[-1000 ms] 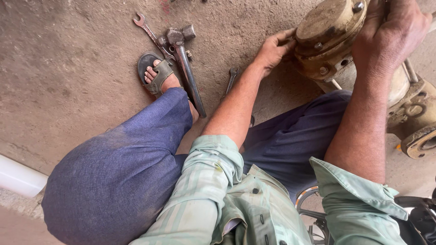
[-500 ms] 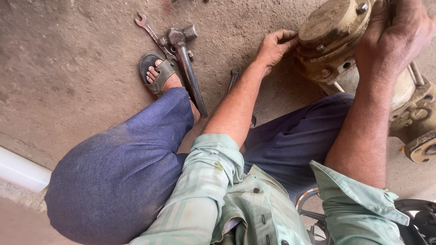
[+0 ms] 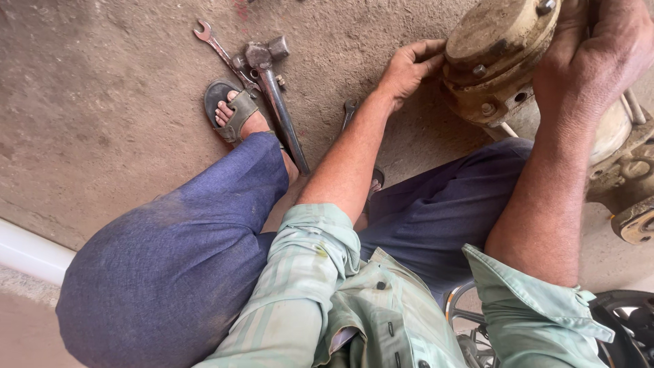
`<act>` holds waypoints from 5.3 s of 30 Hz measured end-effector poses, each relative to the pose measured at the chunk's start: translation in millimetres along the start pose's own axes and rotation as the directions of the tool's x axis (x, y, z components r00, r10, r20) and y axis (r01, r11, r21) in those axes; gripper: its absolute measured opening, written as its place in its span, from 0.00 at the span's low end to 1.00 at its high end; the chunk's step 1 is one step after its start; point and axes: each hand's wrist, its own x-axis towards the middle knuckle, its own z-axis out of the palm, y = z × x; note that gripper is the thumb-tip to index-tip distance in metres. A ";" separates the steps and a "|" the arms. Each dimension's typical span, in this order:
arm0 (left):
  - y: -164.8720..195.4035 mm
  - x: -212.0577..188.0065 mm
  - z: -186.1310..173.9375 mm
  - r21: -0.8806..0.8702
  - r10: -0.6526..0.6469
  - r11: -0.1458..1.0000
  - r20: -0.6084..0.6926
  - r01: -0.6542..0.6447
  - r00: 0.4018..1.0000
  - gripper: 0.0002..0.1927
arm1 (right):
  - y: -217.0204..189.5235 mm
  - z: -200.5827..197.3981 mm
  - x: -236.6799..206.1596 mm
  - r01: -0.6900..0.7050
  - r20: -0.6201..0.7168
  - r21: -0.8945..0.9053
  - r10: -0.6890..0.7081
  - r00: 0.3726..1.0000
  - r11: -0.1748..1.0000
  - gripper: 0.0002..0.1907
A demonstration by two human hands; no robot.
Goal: The person is repairing a motor by tightening bolts with a wrench. They are sitting on the ground and using various tools to work on the motor.
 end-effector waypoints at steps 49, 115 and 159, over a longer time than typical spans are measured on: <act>-8.8 5.2 -7.2 0.085 0.017 0.996 -0.019 -0.015 1.000 0.17 | 1.8 -1.8 1.2 -0.063 0.025 -0.066 0.065 0.998 0.996 0.04; -16.6 7.2 -7.0 -0.022 0.070 0.997 -0.044 -0.071 0.997 0.18 | 16.9 5.7 -22.5 -0.083 0.039 -0.027 0.084 0.996 0.996 0.06; 155.0 38.4 194.9 0.430 0.711 0.401 0.412 -0.809 0.571 0.12 | 14.2 8.4 -1.6 -0.268 0.175 -0.522 0.409 0.896 0.810 0.03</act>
